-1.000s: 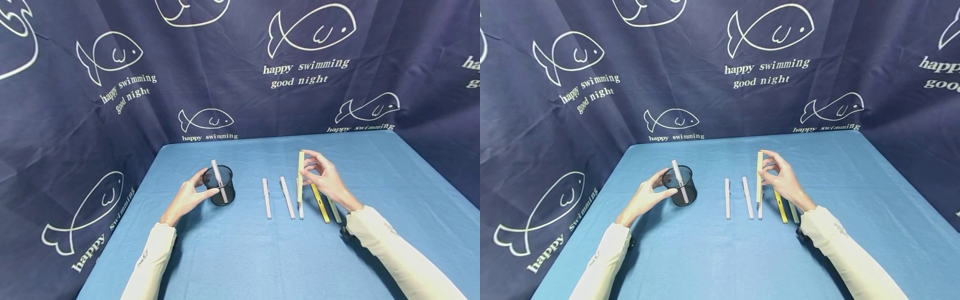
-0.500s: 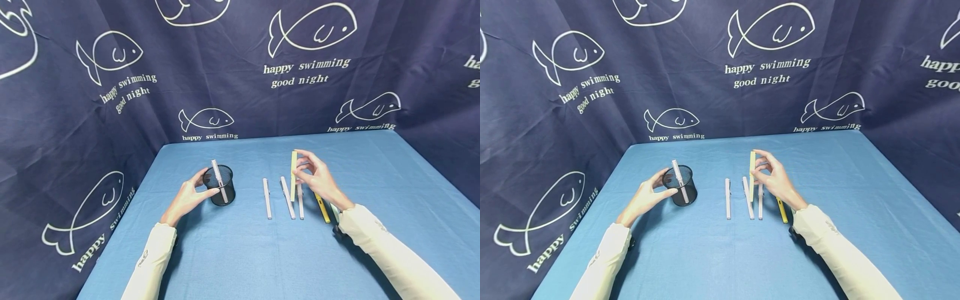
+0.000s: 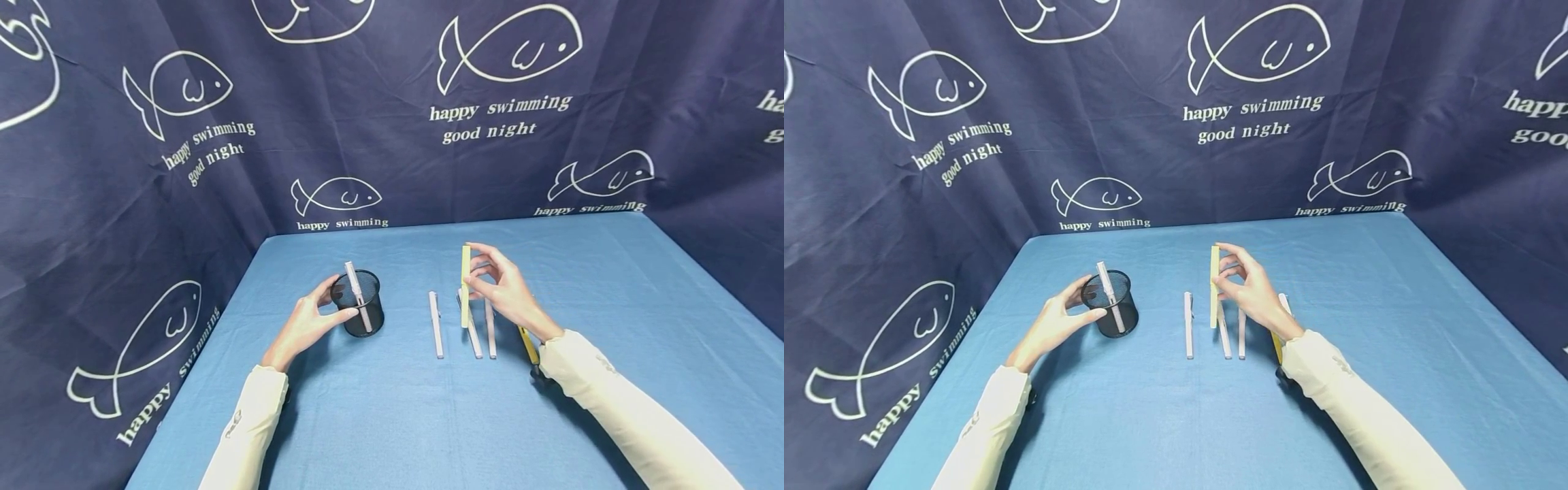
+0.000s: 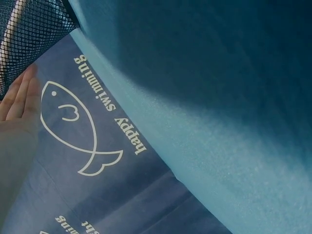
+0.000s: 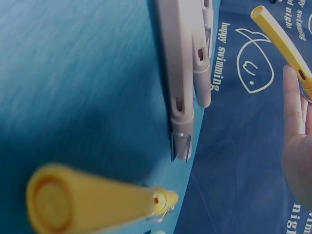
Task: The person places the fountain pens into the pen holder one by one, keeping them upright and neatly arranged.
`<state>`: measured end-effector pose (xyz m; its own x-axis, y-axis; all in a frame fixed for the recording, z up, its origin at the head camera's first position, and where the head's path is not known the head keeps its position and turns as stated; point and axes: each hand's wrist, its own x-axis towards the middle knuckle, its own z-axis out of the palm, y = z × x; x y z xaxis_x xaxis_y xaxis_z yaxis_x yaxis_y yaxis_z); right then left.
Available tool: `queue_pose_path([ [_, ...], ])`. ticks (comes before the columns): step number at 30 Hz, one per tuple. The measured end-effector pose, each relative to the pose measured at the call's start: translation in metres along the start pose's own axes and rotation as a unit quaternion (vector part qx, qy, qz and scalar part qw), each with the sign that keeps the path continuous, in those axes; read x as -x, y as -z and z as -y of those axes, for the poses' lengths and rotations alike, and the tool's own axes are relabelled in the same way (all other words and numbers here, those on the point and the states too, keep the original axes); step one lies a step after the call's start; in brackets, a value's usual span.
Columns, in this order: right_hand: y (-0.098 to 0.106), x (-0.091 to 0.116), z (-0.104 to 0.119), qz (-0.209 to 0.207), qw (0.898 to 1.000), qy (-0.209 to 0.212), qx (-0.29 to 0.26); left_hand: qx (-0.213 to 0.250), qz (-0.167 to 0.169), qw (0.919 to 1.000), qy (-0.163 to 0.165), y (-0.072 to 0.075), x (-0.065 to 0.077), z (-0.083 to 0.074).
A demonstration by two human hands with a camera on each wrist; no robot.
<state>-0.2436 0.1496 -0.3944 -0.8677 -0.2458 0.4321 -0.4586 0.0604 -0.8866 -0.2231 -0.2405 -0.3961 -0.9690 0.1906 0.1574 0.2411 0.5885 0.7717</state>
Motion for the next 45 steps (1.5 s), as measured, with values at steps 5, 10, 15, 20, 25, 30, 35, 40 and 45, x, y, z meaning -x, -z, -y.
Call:
queue_pose_path([
  [5,-0.007,-0.003,0.001,-0.003,1.0,0.004,-0.01,0.001,0.002,1.0,0.004,0.0,-0.001,0.002],
  [10,-0.013,-0.004,0.003,-0.002,1.0,0.004,-0.016,-0.001,0.004,1.0,0.005,0.0,-0.001,0.003],
  [15,-0.016,-0.007,0.003,-0.001,1.0,0.006,-0.019,-0.001,0.004,1.0,0.008,0.0,-0.001,0.002],
  [20,-0.021,-0.009,0.004,0.002,1.0,0.009,-0.029,0.0,0.004,0.9999,0.009,0.0,-0.001,0.002],
  [25,-0.024,-0.01,0.004,0.006,0.999,0.012,-0.035,0.002,0.003,0.9999,0.009,0.0,-0.002,0.002],
  [30,-0.028,-0.012,0.001,0.01,0.999,0.015,-0.034,0.006,0.004,0.9999,0.012,0.0,-0.001,0.002],
  [35,-0.032,-0.014,0.001,0.013,0.999,0.018,-0.033,0.006,0.003,0.9999,0.013,0.0,-0.001,0.003],
  [40,-0.036,-0.016,0.001,0.015,0.999,0.019,-0.037,0.007,0.006,0.9999,0.014,0.0,-0.001,0.002],
  [45,-0.04,-0.018,0.002,0.021,0.999,0.016,-0.038,0.006,0.007,0.9998,0.015,0.0,-0.001,0.002],
])
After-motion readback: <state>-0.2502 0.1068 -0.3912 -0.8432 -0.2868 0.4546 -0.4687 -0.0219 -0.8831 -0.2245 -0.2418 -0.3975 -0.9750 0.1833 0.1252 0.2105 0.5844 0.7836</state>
